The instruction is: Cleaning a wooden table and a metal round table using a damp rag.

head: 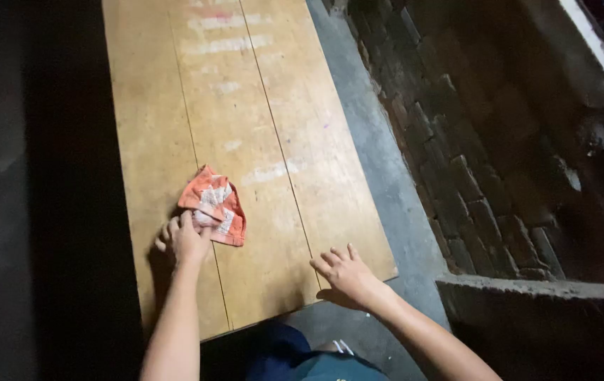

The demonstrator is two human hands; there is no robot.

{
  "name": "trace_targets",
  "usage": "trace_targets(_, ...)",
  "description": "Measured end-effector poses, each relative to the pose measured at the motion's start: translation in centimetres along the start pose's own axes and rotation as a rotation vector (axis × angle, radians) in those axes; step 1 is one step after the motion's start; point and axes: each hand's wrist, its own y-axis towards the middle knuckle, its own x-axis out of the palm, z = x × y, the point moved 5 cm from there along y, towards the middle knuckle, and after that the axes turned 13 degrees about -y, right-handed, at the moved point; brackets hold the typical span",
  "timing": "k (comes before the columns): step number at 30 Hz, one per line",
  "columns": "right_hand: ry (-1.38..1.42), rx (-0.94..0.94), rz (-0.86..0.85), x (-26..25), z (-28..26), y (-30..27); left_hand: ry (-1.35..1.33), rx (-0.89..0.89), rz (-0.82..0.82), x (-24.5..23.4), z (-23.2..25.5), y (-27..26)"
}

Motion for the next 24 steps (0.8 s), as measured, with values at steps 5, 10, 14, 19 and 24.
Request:
trace_targets(5,0.339,0.074,0.056,0.6,2.2,0.4,-0.233,0.128,0.045,0.7,2.8,-1.5)
trace_targets(10,1.431,0.245,0.087,6.9,4.5,4.1,-0.854,0.056,-0.147,-2.9,15.1,-9.5)
trace_targets(14,2.298,0.304,0.041,10.9,4.8,7.2,-0.757,0.583,-0.338,-6.2,24.1,-16.5)
trace_targets(19,2.099,0.196,0.398,5.7,7.0,6.5,-0.552,0.617,-0.539,-1.8,22.5,-22.4)
trace_targets(24,1.5,0.326,0.906,0.1,15.3,0.9,-0.45,0.198,-0.254,0.7,14.5,-22.3)
